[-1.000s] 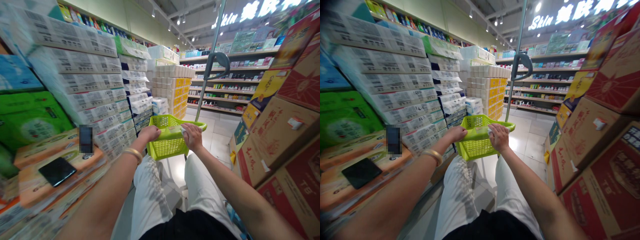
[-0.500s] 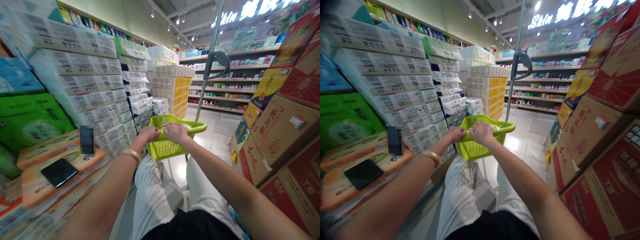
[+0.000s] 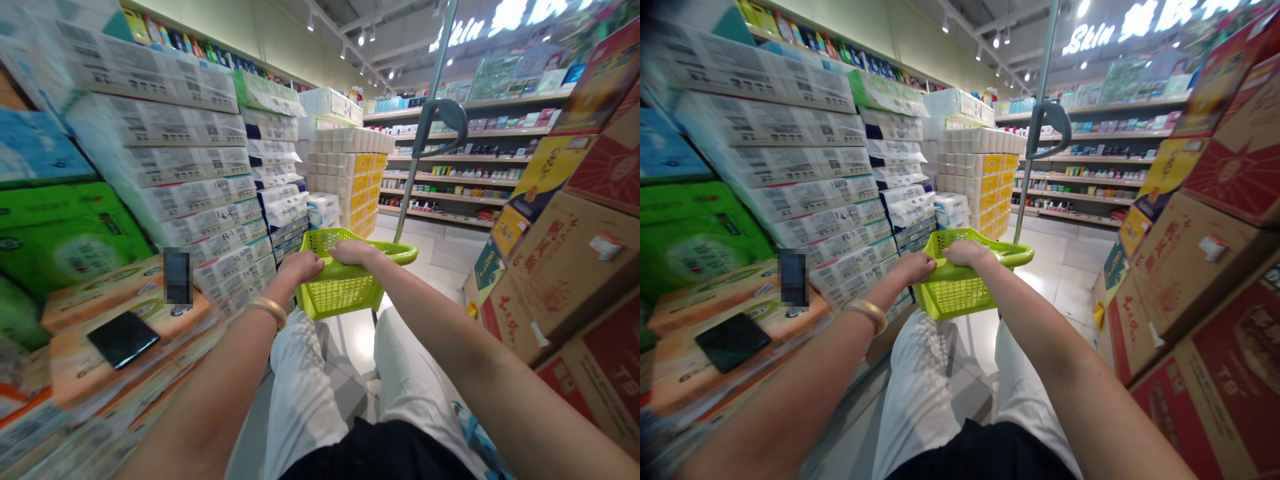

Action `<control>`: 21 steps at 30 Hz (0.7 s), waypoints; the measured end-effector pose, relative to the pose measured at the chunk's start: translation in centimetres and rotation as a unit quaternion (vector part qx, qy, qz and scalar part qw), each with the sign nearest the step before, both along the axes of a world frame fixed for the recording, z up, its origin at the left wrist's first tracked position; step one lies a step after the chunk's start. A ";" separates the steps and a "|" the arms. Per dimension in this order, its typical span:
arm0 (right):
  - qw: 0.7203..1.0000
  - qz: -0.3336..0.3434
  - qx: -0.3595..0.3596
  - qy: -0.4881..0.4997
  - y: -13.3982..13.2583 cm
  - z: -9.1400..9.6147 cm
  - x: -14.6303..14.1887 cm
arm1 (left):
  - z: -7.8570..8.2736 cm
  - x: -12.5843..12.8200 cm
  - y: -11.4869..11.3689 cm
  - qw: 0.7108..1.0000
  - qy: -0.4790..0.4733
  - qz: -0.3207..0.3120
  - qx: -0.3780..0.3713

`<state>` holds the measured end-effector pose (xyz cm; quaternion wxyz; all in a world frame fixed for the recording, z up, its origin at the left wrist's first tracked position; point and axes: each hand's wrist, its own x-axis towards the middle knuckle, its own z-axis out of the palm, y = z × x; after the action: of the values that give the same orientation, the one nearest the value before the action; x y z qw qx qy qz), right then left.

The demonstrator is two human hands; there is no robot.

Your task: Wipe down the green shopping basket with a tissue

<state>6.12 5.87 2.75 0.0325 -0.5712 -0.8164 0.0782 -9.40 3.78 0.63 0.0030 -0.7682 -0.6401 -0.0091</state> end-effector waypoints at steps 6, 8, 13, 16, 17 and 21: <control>0.999 0.016 -0.039 0.022 0.5 0.5 -0.2 | 0.2 -0.3 0.0 1.000 -0.007 -0.005 -0.002; 0.998 0.003 -0.047 0.031 0.8 0.5 1.0 | 0.2 -0.3 0.0 1.000 -0.011 -0.008 -0.002; 0.995 -0.070 -0.056 0.047 1.3 0.1 4.2 | 0.2 -0.3 0.0 1.000 -0.023 -0.005 -0.004; 0.993 -0.088 -0.064 0.046 1.6 -0.2 5.2 | 0.1 -0.2 -0.1 1.000 -0.029 0.000 -0.002; 0.993 -0.089 -0.065 0.043 1.7 -0.3 5.3 | 0.1 -0.2 -0.1 1.000 -0.030 0.002 -0.002; 0.997 -0.064 -0.028 0.030 1.7 -0.3 4.3 | 0.1 -0.2 -0.1 0.999 -0.030 0.012 -0.004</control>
<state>10.44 7.59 2.41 0.0461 -0.6204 -0.7743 0.1164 -9.55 3.69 0.71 -0.0188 -0.7600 -0.6490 -0.0294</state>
